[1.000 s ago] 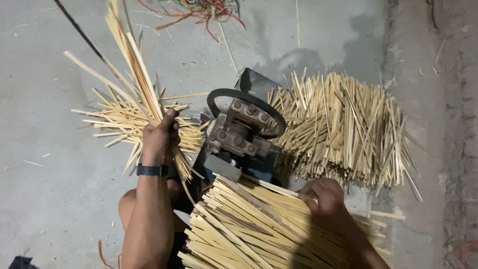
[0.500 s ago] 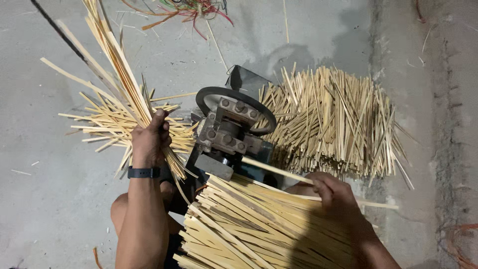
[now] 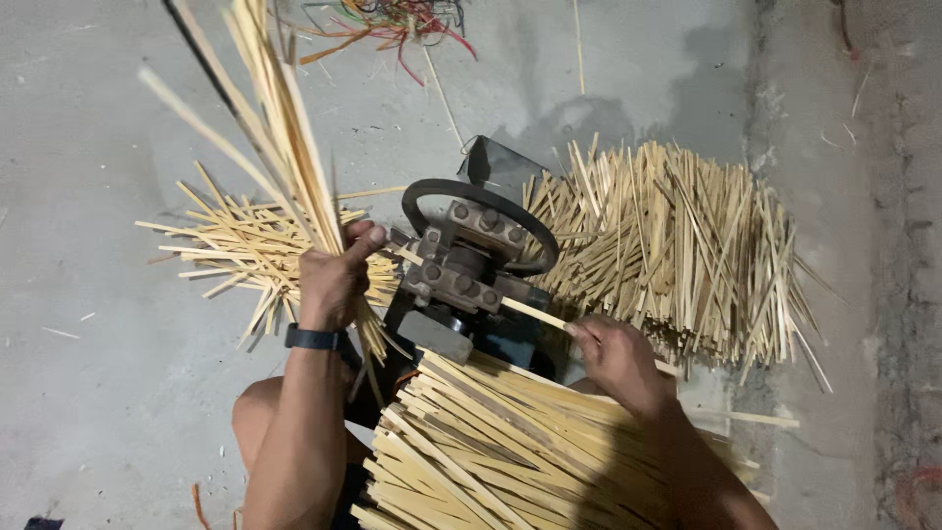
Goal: The person feeds bamboo strips into a thinning machine by hand while holding a bundle of strips.
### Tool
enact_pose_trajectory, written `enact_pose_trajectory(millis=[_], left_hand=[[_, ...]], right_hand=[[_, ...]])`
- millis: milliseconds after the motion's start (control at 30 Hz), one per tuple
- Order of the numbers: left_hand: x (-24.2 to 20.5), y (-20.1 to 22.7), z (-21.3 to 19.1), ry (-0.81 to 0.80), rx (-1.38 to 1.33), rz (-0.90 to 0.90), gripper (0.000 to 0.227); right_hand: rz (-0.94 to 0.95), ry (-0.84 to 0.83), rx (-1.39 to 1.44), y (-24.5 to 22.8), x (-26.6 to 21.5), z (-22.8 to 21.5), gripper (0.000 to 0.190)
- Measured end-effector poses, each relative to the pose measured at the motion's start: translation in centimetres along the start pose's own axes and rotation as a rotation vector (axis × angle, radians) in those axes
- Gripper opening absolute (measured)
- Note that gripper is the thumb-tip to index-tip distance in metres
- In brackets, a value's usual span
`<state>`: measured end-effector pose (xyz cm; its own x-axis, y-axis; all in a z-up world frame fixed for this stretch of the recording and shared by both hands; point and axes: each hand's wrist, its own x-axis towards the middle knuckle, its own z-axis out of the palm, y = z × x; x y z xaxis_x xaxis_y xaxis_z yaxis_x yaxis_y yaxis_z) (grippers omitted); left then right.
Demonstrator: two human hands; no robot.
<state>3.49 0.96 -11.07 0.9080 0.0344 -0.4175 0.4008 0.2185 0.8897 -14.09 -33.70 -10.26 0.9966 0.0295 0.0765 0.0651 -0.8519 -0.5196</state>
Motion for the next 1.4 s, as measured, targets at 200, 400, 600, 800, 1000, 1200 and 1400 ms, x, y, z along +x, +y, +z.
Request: enact_pose_trajectory(millis=[200, 400, 600, 800, 1000, 1200, 1400], left_hand=[[0.0, -0.1, 0.2, -0.009, -0.077, 0.029, 0.026], [-0.9, 3.1, 0.6, 0.029, -0.152, 0.126, 0.021], [-3.8, 7.4, 2.0, -0.046, 0.475, 0.459, 0.019], [-10.5, 5.9, 7.5, -0.826, 0.837, 0.732, 0.028], [-9.1, 6.4, 6.0, -0.642, 1.088, 0.574, 0.04], [-4.9, 7.2, 0.5, -0.084, 0.176, 0.225, 0.031], [-0.5, 1.2, -0.8, 0.084, 0.161, 0.076, 0.043]], right_hand=[[0.527, -0.328, 0.026, -2.1, 0.2, -1.8, 0.041], [0.318, -0.225, -0.013, -4.6, -0.5, -3.3, 0.028], [-0.417, 0.316, -0.26, -7.3, 0.0, -4.5, 0.034], [-0.253, 0.157, -0.404, -6.4, -0.6, -4.0, 0.049], [-0.015, 0.021, 0.172, -1.7, -2.6, -5.8, 0.036], [0.412, -0.144, -0.216, 2.0, -4.5, -5.3, 0.03], [0.158, -0.066, -0.147, 0.8, -1.3, -1.0, 0.028]])
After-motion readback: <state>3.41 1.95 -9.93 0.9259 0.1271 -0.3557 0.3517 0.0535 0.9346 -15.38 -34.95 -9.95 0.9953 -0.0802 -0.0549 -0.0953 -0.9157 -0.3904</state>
